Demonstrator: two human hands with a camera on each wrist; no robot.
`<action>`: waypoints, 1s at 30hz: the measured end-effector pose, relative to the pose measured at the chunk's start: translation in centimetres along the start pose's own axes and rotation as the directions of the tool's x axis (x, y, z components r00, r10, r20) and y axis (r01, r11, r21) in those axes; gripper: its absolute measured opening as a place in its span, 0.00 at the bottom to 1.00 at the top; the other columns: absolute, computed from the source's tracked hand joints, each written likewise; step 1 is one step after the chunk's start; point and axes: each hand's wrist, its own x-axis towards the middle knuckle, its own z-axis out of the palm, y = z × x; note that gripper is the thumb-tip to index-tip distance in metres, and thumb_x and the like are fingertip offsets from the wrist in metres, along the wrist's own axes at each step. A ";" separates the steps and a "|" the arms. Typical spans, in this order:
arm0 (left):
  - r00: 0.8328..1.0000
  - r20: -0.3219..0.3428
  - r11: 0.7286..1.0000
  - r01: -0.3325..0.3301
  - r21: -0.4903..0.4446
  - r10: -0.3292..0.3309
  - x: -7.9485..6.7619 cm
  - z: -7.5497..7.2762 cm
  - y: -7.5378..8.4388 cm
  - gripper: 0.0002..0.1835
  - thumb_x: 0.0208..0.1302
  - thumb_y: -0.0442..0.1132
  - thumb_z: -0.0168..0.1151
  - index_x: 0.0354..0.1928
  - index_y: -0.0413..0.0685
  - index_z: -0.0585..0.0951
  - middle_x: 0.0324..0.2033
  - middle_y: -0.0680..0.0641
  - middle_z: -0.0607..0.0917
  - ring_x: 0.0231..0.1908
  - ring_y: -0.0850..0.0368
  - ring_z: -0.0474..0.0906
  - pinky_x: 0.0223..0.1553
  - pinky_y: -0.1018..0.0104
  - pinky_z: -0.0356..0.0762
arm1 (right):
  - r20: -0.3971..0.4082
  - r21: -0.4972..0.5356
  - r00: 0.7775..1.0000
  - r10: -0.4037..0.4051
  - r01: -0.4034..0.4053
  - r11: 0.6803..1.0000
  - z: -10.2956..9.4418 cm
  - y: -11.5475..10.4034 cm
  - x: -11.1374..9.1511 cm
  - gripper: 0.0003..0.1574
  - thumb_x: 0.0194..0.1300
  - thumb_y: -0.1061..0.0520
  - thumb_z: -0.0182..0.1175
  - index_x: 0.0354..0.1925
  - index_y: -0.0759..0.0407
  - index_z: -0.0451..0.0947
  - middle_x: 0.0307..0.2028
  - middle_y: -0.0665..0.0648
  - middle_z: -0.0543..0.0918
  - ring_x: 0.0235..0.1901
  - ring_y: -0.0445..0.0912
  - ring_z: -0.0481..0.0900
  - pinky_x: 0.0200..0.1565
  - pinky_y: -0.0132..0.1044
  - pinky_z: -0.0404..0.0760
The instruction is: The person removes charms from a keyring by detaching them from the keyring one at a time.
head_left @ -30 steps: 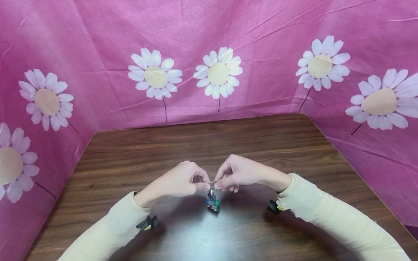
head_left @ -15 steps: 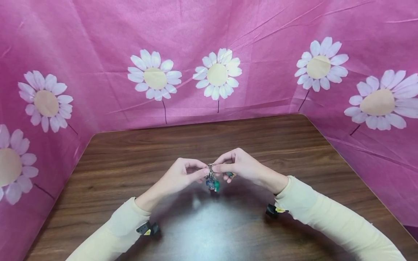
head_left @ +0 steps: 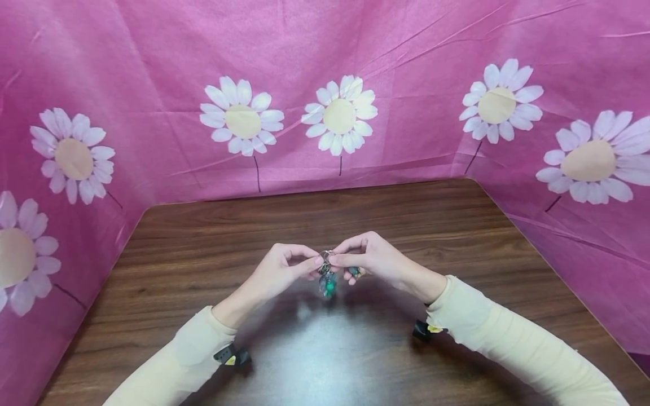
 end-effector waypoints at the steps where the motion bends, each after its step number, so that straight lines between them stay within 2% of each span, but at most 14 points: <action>1: 1.000 0.010 1.000 0.000 0.029 0.000 0.0 -0.2 0.1 0.10 0.70 0.36 0.65 0.43 0.34 0.87 0.35 0.42 0.90 0.37 0.38 0.86 0.41 0.59 0.86 | 0.009 -0.017 1.000 0.006 -0.006 1.000 0.0 0.0 0.0 0.16 0.65 0.58 0.69 0.46 0.69 0.85 0.33 0.62 0.88 0.22 0.43 0.80 0.28 0.36 0.84; 4: 0.999 0.051 0.988 -0.021 0.156 0.014 -0.2 -0.7 0.4 0.07 0.69 0.37 0.66 0.39 0.41 0.88 0.31 0.45 0.89 0.33 0.48 0.86 0.38 0.61 0.86 | 0.028 -0.082 0.999 0.031 -0.028 0.996 0.0 0.1 0.1 0.15 0.65 0.56 0.70 0.44 0.67 0.86 0.32 0.61 0.88 0.21 0.43 0.80 0.27 0.36 0.84; 6: 0.996 0.086 0.962 -0.056 0.267 0.035 -0.3 -1.0 0.8 0.05 0.68 0.38 0.66 0.36 0.46 0.89 0.28 0.48 0.88 0.29 0.55 0.83 0.34 0.64 0.83 | 0.043 -0.127 0.998 0.046 -0.040 0.991 0.0 0.1 0.1 0.14 0.64 0.56 0.71 0.43 0.66 0.87 0.31 0.61 0.88 0.21 0.43 0.79 0.26 0.35 0.83; 9: 0.990 0.128 0.900 -0.102 0.423 0.052 -0.5 -1.2 1.4 0.05 0.67 0.39 0.67 0.32 0.54 0.88 0.24 0.55 0.86 0.20 0.63 0.72 0.22 0.68 0.72 | 0.070 -0.176 0.995 0.074 -0.061 0.983 0.0 -0.1 0.0 0.13 0.64 0.56 0.71 0.41 0.65 0.88 0.30 0.62 0.88 0.21 0.42 0.79 0.25 0.34 0.83; 11: 0.987 0.145 0.856 -0.129 0.501 0.064 -0.6 -1.0 1.8 0.06 0.65 0.40 0.67 0.30 0.57 0.88 0.20 0.59 0.83 0.16 0.66 0.67 0.19 0.68 0.67 | 0.090 -0.196 0.992 0.087 -0.068 0.978 0.0 -0.3 -0.1 0.12 0.64 0.56 0.71 0.40 0.65 0.88 0.29 0.64 0.87 0.20 0.42 0.79 0.25 0.34 0.83; 15: 0.983 0.163 0.776 -0.170 0.608 0.087 -0.7 -0.3 2.3 0.07 0.62 0.41 0.68 0.27 0.60 0.87 0.15 0.66 0.78 0.14 0.70 0.67 0.17 0.70 0.68 | 0.124 -0.216 0.987 0.104 -0.076 0.973 0.1 -0.7 -0.1 0.10 0.64 0.57 0.71 0.37 0.65 0.88 0.27 0.65 0.86 0.19 0.42 0.79 0.24 0.33 0.82; 18: 0.978 0.186 0.752 -0.191 0.631 0.091 -0.6 0.3 2.4 0.07 0.61 0.40 0.68 0.26 0.59 0.86 0.15 0.67 0.77 0.15 0.70 0.70 0.18 0.70 0.71 | 0.137 -0.224 0.985 0.103 -0.071 0.972 0.1 -0.9 0.0 0.10 0.64 0.57 0.70 0.35 0.65 0.88 0.26 0.64 0.85 0.18 0.42 0.79 0.23 0.33 0.82; 20: 0.979 0.187 0.763 -0.179 0.621 0.077 -0.6 0.4 2.6 0.07 0.61 0.39 0.68 0.26 0.58 0.87 0.15 0.66 0.79 0.16 0.69 0.72 0.19 0.70 0.73 | 0.135 -0.227 0.986 0.100 -0.067 0.972 0.1 -1.0 0.2 0.09 0.64 0.57 0.70 0.35 0.64 0.88 0.26 0.66 0.85 0.18 0.42 0.79 0.23 0.34 0.82; 23: 0.983 0.177 0.798 -0.139 0.586 0.041 -0.5 0.3 2.7 0.05 0.62 0.40 0.68 0.28 0.58 0.88 0.18 0.62 0.83 0.17 0.68 0.72 0.22 0.70 0.74 | 0.128 -0.224 0.987 0.100 -0.069 0.972 0.0 -1.1 0.3 0.09 0.64 0.56 0.71 0.34 0.63 0.88 0.27 0.68 0.85 0.18 0.42 0.79 0.23 0.34 0.82; 26: 0.982 0.188 0.866 -0.103 0.489 0.011 -0.4 -0.1 2.4 0.05 0.66 0.41 0.67 0.32 0.54 0.88 0.22 0.55 0.85 0.19 0.65 0.74 0.23 0.69 0.75 | 0.119 -0.210 0.987 0.108 -0.082 0.974 -0.2 -1.2 0.1 0.11 0.64 0.54 0.71 0.37 0.62 0.88 0.29 0.66 0.86 0.19 0.43 0.80 0.24 0.35 0.83; 30: 0.979 0.198 0.952 -0.026 0.306 -0.037 -0.4 -0.4 1.9 0.07 0.70 0.41 0.65 0.37 0.46 0.87 0.27 0.47 0.87 0.27 0.51 0.83 0.32 0.59 0.85 | 0.101 -0.197 0.989 0.103 -0.082 0.977 -0.5 -1.3 -0.1 0.14 0.64 0.52 0.72 0.41 0.62 0.88 0.31 0.63 0.88 0.21 0.44 0.82 0.26 0.37 0.85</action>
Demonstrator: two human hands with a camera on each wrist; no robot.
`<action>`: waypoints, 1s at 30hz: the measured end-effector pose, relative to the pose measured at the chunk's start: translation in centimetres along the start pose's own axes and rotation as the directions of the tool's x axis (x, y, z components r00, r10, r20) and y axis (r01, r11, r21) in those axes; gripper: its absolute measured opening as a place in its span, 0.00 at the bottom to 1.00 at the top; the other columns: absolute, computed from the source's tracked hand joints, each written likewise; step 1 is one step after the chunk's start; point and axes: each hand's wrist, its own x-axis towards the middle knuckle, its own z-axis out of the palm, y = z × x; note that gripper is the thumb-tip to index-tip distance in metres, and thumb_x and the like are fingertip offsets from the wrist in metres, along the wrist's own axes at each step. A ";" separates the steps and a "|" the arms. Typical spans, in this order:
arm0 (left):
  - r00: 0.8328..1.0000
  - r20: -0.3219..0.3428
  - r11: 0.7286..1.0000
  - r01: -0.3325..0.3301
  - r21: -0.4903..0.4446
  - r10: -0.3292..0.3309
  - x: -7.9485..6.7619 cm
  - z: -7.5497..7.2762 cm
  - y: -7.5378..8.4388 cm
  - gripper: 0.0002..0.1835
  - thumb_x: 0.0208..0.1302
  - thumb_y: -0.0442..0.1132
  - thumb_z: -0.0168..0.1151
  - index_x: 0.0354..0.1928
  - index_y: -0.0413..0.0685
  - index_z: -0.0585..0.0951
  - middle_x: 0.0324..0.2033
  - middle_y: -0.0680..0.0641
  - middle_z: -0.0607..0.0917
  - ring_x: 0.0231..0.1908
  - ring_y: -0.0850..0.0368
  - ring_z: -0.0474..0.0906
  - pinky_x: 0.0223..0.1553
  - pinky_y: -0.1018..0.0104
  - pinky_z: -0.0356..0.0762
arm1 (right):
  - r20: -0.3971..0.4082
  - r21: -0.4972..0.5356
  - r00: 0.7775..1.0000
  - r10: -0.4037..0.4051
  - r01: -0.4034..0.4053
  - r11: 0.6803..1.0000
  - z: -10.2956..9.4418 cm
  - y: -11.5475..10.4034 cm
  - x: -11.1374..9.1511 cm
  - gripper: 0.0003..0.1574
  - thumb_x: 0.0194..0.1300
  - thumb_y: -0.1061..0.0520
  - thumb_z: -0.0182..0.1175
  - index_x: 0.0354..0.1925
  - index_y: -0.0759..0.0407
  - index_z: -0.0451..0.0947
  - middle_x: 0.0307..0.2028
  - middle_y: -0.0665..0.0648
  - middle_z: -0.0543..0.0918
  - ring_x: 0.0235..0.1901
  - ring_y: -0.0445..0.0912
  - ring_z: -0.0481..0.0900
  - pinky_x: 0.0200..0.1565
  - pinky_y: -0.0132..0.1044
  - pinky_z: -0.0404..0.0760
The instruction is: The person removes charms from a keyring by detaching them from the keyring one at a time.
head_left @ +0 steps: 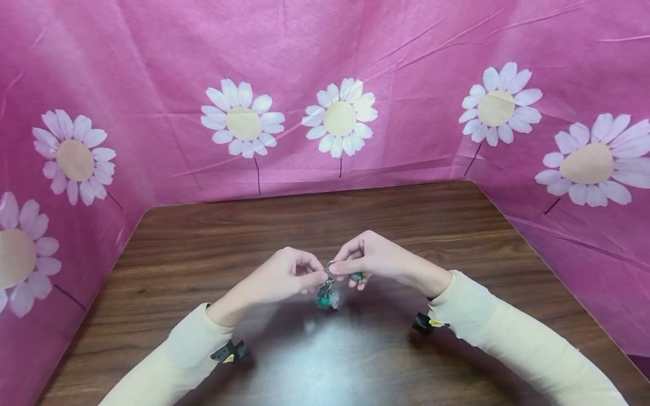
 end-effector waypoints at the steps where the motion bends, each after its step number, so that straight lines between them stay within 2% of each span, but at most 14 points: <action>1: 1.000 -0.002 0.999 0.009 -0.044 -0.009 0.0 0.0 -0.1 0.08 0.70 0.41 0.64 0.38 0.44 0.87 0.28 0.46 0.86 0.30 0.48 0.85 0.34 0.56 0.86 | -0.001 0.001 1.000 -0.003 0.003 1.000 0.0 0.0 0.0 0.14 0.64 0.52 0.72 0.42 0.61 0.88 0.32 0.62 0.89 0.22 0.44 0.82 0.26 0.38 0.85; 3: 0.999 -0.018 0.995 0.029 -0.096 -0.031 0.0 0.0 -0.1 0.08 0.71 0.40 0.64 0.40 0.43 0.86 0.31 0.46 0.87 0.33 0.44 0.86 0.37 0.51 0.87 | 0.001 -0.001 1.000 -0.012 0.012 1.000 0.0 0.2 -0.1 0.14 0.64 0.53 0.72 0.43 0.61 0.88 0.33 0.62 0.89 0.22 0.44 0.82 0.27 0.39 0.85; 6: 0.998 -0.053 0.990 0.020 -0.142 -0.028 0.0 0.0 -0.1 0.09 0.71 0.39 0.64 0.43 0.39 0.86 0.33 0.45 0.88 0.35 0.45 0.87 0.38 0.53 0.87 | -0.002 0.018 1.000 -0.026 0.026 0.999 0.0 0.4 0.0 0.14 0.64 0.53 0.72 0.44 0.61 0.87 0.33 0.61 0.89 0.23 0.44 0.82 0.27 0.38 0.85; 10: 0.996 -0.085 0.986 0.008 -0.165 -0.022 0.1 -0.2 -0.3 0.11 0.72 0.39 0.64 0.46 0.38 0.86 0.37 0.44 0.89 0.36 0.47 0.87 0.39 0.53 0.87 | -0.052 0.086 0.997 -0.060 0.064 0.994 0.1 0.7 0.2 0.14 0.65 0.55 0.71 0.44 0.63 0.87 0.31 0.59 0.88 0.23 0.44 0.82 0.27 0.36 0.84; 14: 0.993 -0.117 0.988 -0.029 -0.154 0.011 0.2 -0.3 -0.6 0.11 0.70 0.40 0.66 0.46 0.38 0.87 0.39 0.45 0.90 0.37 0.50 0.87 0.40 0.54 0.87 | -0.104 0.153 0.990 -0.097 0.112 0.982 0.4 1.0 0.5 0.14 0.65 0.57 0.71 0.44 0.66 0.86 0.31 0.62 0.88 0.22 0.43 0.81 0.26 0.34 0.82; 17: 0.987 -0.160 0.989 -0.050 -0.143 0.027 0.3 -0.2 -0.8 0.10 0.68 0.40 0.69 0.44 0.42 0.89 0.38 0.48 0.90 0.40 0.50 0.88 0.43 0.58 0.86 | -0.126 0.188 0.987 -0.102 0.125 0.974 0.5 1.0 0.6 0.14 0.65 0.58 0.71 0.45 0.66 0.86 0.32 0.63 0.88 0.22 0.42 0.81 0.26 0.34 0.82; 22: 0.975 -0.220 0.993 -0.035 -0.116 0.009 0.4 -0.1 -0.9 0.08 0.67 0.42 0.70 0.41 0.46 0.90 0.35 0.53 0.91 0.42 0.48 0.87 0.44 0.63 0.85 | -0.130 0.206 0.987 -0.094 0.119 0.971 0.6 1.0 0.8 0.15 0.65 0.58 0.70 0.46 0.67 0.85 0.34 0.64 0.88 0.22 0.43 0.81 0.26 0.34 0.82; 25: 0.975 -0.222 0.990 -0.025 -0.138 -0.006 0.4 0.0 -0.8 0.08 0.67 0.40 0.70 0.40 0.43 0.90 0.35 0.50 0.91 0.41 0.46 0.88 0.42 0.59 0.86 | -0.127 0.199 0.988 -0.088 0.112 0.974 0.4 0.8 0.7 0.16 0.67 0.56 0.69 0.47 0.66 0.85 0.35 0.64 0.88 0.22 0.43 0.81 0.26 0.35 0.82; 27: 0.974 -0.226 0.993 -0.017 -0.120 -0.011 0.4 -0.1 -0.8 0.08 0.66 0.41 0.70 0.39 0.43 0.90 0.34 0.48 0.90 0.38 0.47 0.88 0.41 0.60 0.86 | -0.127 0.199 0.988 -0.083 0.107 0.974 0.3 0.8 0.7 0.16 0.68 0.55 0.68 0.48 0.65 0.85 0.36 0.64 0.89 0.22 0.43 0.81 0.26 0.35 0.82; 30: 0.972 -0.234 0.998 -0.003 -0.055 -0.010 0.4 -0.2 -0.7 0.07 0.65 0.42 0.71 0.37 0.46 0.90 0.32 0.48 0.90 0.34 0.54 0.87 0.37 0.64 0.85 | -0.124 0.194 0.989 -0.083 0.106 0.975 0.2 0.6 0.5 0.17 0.69 0.54 0.67 0.49 0.65 0.85 0.37 0.64 0.89 0.21 0.43 0.81 0.26 0.35 0.82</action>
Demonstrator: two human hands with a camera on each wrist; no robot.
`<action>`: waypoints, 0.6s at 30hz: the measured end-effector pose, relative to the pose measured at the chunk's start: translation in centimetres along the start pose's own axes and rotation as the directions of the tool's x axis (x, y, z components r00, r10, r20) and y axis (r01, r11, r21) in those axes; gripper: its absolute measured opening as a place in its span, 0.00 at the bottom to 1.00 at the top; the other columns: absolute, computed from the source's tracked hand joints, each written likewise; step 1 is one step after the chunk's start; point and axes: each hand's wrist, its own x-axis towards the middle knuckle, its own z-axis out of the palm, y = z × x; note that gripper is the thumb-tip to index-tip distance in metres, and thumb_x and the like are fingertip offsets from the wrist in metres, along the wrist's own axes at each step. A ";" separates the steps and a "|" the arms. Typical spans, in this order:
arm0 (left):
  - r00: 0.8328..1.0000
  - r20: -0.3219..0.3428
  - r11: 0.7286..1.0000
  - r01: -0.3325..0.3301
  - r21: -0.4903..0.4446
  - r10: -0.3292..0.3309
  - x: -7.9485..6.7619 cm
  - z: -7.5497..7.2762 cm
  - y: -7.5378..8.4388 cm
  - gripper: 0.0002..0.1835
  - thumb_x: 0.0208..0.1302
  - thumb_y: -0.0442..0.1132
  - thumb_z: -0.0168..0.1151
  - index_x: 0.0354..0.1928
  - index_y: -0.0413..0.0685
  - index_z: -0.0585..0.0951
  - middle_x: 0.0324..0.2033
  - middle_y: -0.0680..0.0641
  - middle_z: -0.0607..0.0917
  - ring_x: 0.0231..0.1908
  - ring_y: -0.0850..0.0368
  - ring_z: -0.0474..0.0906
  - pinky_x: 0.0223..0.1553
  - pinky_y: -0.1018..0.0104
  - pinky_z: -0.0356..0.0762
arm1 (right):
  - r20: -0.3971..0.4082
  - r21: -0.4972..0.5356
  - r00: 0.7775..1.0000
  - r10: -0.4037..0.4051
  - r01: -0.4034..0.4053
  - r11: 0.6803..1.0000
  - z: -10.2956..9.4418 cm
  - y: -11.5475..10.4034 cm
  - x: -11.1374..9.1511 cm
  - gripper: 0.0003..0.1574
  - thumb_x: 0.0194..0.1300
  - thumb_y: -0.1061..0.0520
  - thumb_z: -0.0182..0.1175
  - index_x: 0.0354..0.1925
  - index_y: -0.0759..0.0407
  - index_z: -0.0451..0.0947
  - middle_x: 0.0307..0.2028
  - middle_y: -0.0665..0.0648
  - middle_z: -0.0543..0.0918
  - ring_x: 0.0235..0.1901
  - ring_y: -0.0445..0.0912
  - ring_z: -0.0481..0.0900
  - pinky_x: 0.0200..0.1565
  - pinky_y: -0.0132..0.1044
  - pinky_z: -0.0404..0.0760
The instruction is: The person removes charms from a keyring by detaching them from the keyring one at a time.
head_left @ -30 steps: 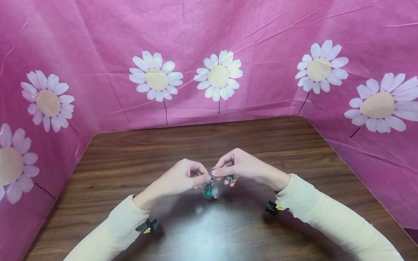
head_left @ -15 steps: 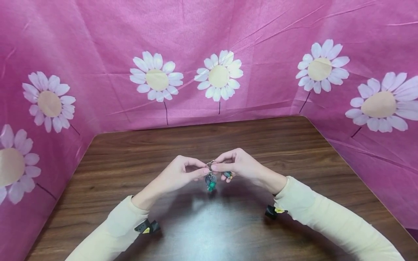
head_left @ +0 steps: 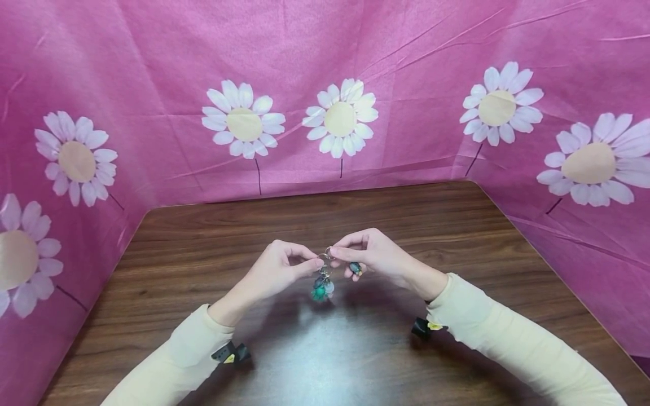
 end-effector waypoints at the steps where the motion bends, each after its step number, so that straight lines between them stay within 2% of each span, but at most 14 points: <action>1: 1.000 -0.002 1.000 -0.005 0.022 0.005 0.0 0.0 0.0 0.07 0.65 0.43 0.71 0.36 0.47 0.90 0.31 0.49 0.90 0.33 0.56 0.86 0.35 0.66 0.83 | 0.001 -0.001 1.000 0.000 0.000 1.000 0.0 0.0 0.0 0.17 0.69 0.54 0.67 0.49 0.65 0.85 0.37 0.64 0.89 0.21 0.43 0.81 0.26 0.34 0.82; 4: 1.000 -0.005 0.997 -0.019 0.081 0.019 0.0 -0.1 0.2 0.06 0.65 0.44 0.70 0.34 0.51 0.91 0.30 0.51 0.90 0.28 0.63 0.81 0.29 0.69 0.78 | 0.005 -0.006 1.000 -0.001 0.001 1.000 -0.1 -0.2 -0.1 0.17 0.70 0.53 0.66 0.49 0.66 0.85 0.37 0.65 0.89 0.21 0.43 0.81 0.25 0.34 0.82; 10: 0.997 -0.010 0.976 -0.070 0.207 0.074 0.0 -0.1 0.7 0.04 0.65 0.42 0.70 0.34 0.54 0.91 0.24 0.56 0.87 0.13 0.67 0.59 0.14 0.70 0.57 | 0.026 -0.027 1.000 -0.004 0.005 1.000 0.1 -0.4 -0.3 0.16 0.69 0.53 0.67 0.45 0.65 0.85 0.36 0.65 0.88 0.21 0.42 0.81 0.25 0.33 0.81; 13: 0.995 -0.013 0.958 -0.087 0.272 0.094 0.0 0.1 0.8 0.04 0.64 0.42 0.70 0.33 0.53 0.91 0.21 0.57 0.85 0.11 0.69 0.58 0.12 0.70 0.56 | 0.033 -0.037 0.999 -0.012 0.013 0.999 0.4 -0.3 -0.4 0.16 0.69 0.53 0.67 0.44 0.67 0.85 0.36 0.67 0.88 0.21 0.42 0.80 0.24 0.33 0.82; 16: 0.994 -0.024 0.936 -0.092 0.340 0.106 -0.1 0.3 0.8 0.04 0.63 0.41 0.70 0.33 0.52 0.90 0.19 0.60 0.83 0.10 0.70 0.58 0.13 0.69 0.60 | 0.031 -0.043 0.999 -0.020 0.022 0.999 0.6 -0.3 -0.4 0.16 0.69 0.53 0.67 0.43 0.67 0.85 0.35 0.69 0.87 0.21 0.42 0.80 0.24 0.33 0.82; 18: 0.992 -0.029 0.919 -0.102 0.381 0.122 -0.1 0.6 0.8 0.04 0.63 0.41 0.69 0.33 0.52 0.90 0.18 0.62 0.82 0.10 0.70 0.59 0.15 0.68 0.62 | 0.025 -0.046 1.000 -0.019 0.020 0.999 0.6 -0.2 -0.4 0.16 0.69 0.53 0.67 0.44 0.67 0.85 0.34 0.66 0.87 0.21 0.42 0.80 0.24 0.33 0.82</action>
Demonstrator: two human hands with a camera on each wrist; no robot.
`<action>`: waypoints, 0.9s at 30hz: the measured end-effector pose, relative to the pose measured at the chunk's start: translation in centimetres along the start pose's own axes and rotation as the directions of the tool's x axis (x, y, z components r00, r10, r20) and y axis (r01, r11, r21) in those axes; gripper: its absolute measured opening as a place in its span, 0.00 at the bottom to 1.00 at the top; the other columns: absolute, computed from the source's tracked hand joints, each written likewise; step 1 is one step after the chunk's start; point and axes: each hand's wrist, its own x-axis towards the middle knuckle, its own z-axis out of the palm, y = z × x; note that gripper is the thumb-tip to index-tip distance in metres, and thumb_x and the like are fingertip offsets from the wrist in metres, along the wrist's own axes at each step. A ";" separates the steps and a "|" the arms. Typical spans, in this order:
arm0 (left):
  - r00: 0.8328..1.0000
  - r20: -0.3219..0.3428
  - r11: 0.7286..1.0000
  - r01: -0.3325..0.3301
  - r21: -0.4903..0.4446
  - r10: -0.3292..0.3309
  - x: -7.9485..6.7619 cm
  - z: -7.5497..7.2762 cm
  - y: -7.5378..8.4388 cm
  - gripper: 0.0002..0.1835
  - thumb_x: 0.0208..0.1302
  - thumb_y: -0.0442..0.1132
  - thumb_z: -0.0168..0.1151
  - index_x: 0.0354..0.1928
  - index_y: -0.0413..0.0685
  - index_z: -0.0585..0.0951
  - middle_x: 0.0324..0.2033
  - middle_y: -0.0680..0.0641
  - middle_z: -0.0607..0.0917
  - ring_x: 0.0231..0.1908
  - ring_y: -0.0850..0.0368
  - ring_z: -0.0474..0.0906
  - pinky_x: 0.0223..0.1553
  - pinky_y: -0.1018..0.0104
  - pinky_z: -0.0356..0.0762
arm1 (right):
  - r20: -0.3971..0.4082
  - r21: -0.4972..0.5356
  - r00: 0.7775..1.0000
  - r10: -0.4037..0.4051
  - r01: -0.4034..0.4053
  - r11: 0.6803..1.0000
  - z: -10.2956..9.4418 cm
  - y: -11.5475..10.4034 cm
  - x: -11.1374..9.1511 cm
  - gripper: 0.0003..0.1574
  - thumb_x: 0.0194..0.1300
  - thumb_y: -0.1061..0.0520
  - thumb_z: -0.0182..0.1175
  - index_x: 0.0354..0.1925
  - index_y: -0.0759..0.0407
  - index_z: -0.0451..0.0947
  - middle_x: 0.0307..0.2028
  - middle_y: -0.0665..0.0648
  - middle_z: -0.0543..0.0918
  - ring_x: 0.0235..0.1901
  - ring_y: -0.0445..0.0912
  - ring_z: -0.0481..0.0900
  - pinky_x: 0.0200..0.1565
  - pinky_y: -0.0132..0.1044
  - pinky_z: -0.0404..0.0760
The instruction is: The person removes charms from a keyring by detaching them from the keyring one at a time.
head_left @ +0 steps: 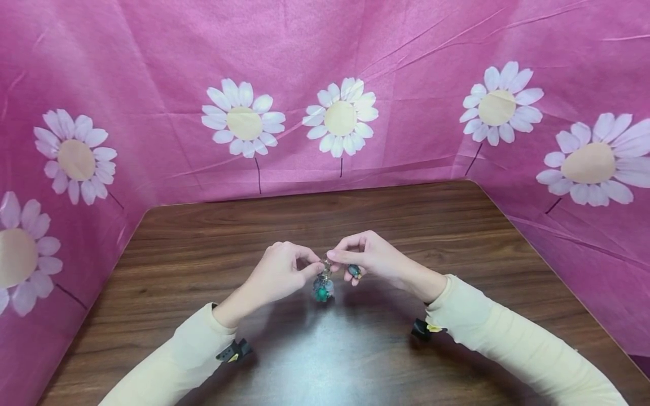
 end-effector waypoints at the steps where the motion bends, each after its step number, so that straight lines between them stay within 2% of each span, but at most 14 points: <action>1: 1.000 -0.006 1.000 -0.006 0.013 0.006 0.0 0.1 0.0 0.04 0.63 0.41 0.69 0.33 0.52 0.90 0.18 0.63 0.82 0.10 0.70 0.59 0.16 0.68 0.64 | -0.006 0.001 1.000 0.003 -0.003 1.000 0.0 0.0 0.0 0.16 0.69 0.53 0.67 0.44 0.67 0.85 0.33 0.65 0.87 0.21 0.42 0.80 0.24 0.33 0.82; 4: 1.000 -0.019 1.000 -0.011 -0.005 0.011 -0.1 0.2 0.0 0.04 0.65 0.42 0.69 0.35 0.52 0.90 0.21 0.62 0.83 0.11 0.69 0.60 0.16 0.68 0.65 | -0.026 0.007 1.000 0.002 -0.002 1.000 0.0 0.0 0.0 0.17 0.70 0.53 0.66 0.44 0.69 0.84 0.32 0.62 0.87 0.20 0.42 0.80 0.24 0.34 0.82; 5: 1.000 -0.024 0.999 -0.007 -0.034 0.006 -0.1 0.2 -0.1 0.05 0.65 0.42 0.68 0.36 0.52 0.90 0.22 0.61 0.84 0.11 0.69 0.60 0.14 0.69 0.64 | -0.037 0.011 0.999 0.000 0.000 1.000 -0.1 0.0 0.1 0.17 0.70 0.53 0.66 0.44 0.69 0.84 0.32 0.61 0.87 0.20 0.42 0.80 0.24 0.34 0.82; 7: 1.000 -0.025 0.992 0.003 -0.129 -0.006 0.0 0.2 -0.3 0.05 0.67 0.43 0.68 0.38 0.51 0.89 0.27 0.60 0.86 0.15 0.69 0.69 0.18 0.69 0.70 | -0.061 0.034 0.998 -0.003 0.005 0.999 -0.1 -0.1 0.0 0.17 0.70 0.53 0.66 0.43 0.69 0.83 0.33 0.62 0.87 0.20 0.42 0.79 0.24 0.35 0.82; 10: 1.000 -0.006 0.957 0.019 -0.290 -0.022 0.0 0.2 -0.6 0.07 0.68 0.43 0.69 0.42 0.49 0.88 0.33 0.56 0.88 0.27 0.64 0.81 0.30 0.66 0.80 | -0.093 0.074 0.996 -0.010 0.017 0.997 -0.2 -0.1 0.0 0.14 0.71 0.54 0.65 0.43 0.66 0.83 0.33 0.62 0.87 0.20 0.41 0.78 0.24 0.35 0.82; 12: 1.000 0.010 0.930 0.030 -0.366 -0.029 0.1 0.3 -0.8 0.08 0.67 0.42 0.70 0.43 0.47 0.87 0.35 0.54 0.89 0.37 0.60 0.85 0.41 0.63 0.83 | -0.104 0.103 0.994 -0.010 0.021 0.994 -0.2 -0.2 0.0 0.13 0.71 0.54 0.64 0.42 0.64 0.83 0.33 0.60 0.87 0.20 0.41 0.78 0.25 0.35 0.82; 13: 0.999 0.015 0.917 0.037 -0.397 -0.034 0.1 0.4 -0.8 0.08 0.67 0.41 0.70 0.44 0.46 0.87 0.35 0.53 0.89 0.38 0.57 0.87 0.42 0.62 0.84 | -0.109 0.115 0.994 -0.009 0.021 0.993 -0.2 -0.2 0.0 0.12 0.71 0.54 0.64 0.42 0.64 0.83 0.33 0.60 0.87 0.20 0.41 0.78 0.24 0.35 0.82; 18: 0.997 -0.024 0.888 0.057 -0.456 -0.077 0.1 0.6 -0.9 0.09 0.64 0.39 0.73 0.43 0.42 0.88 0.33 0.49 0.90 0.34 0.52 0.88 0.38 0.64 0.85 | -0.109 0.159 0.994 -0.005 0.023 0.987 -0.1 -0.1 0.2 0.11 0.71 0.54 0.65 0.41 0.62 0.83 0.34 0.59 0.87 0.21 0.41 0.78 0.24 0.33 0.81; 22: 0.994 -0.051 0.871 0.062 -0.487 -0.099 0.2 0.6 -0.9 0.09 0.63 0.38 0.73 0.42 0.40 0.89 0.32 0.47 0.90 0.34 0.45 0.88 0.38 0.56 0.86 | -0.102 0.170 0.995 -0.001 0.018 0.985 -0.2 -0.1 0.2 0.11 0.71 0.54 0.65 0.41 0.62 0.83 0.34 0.59 0.87 0.21 0.41 0.78 0.24 0.32 0.80; 25: 0.993 -0.054 0.869 0.063 -0.490 -0.103 0.2 0.6 -1.0 0.09 0.63 0.37 0.73 0.41 0.40 0.89 0.32 0.47 0.90 0.35 0.41 0.88 0.38 0.54 0.87 | -0.089 0.162 0.996 0.008 0.007 0.987 -0.3 0.1 0.2 0.11 0.71 0.54 0.65 0.42 0.62 0.83 0.35 0.58 0.87 0.22 0.41 0.78 0.24 0.32 0.80; 27: 0.993 -0.055 0.877 0.062 -0.477 -0.101 0.2 0.6 -0.9 0.08 0.63 0.37 0.73 0.41 0.40 0.89 0.32 0.48 0.90 0.35 0.44 0.88 0.38 0.58 0.86 | -0.075 0.154 0.997 0.016 -0.004 0.988 -0.4 0.1 0.1 0.11 0.70 0.55 0.65 0.43 0.62 0.83 0.35 0.59 0.87 0.22 0.41 0.78 0.24 0.33 0.80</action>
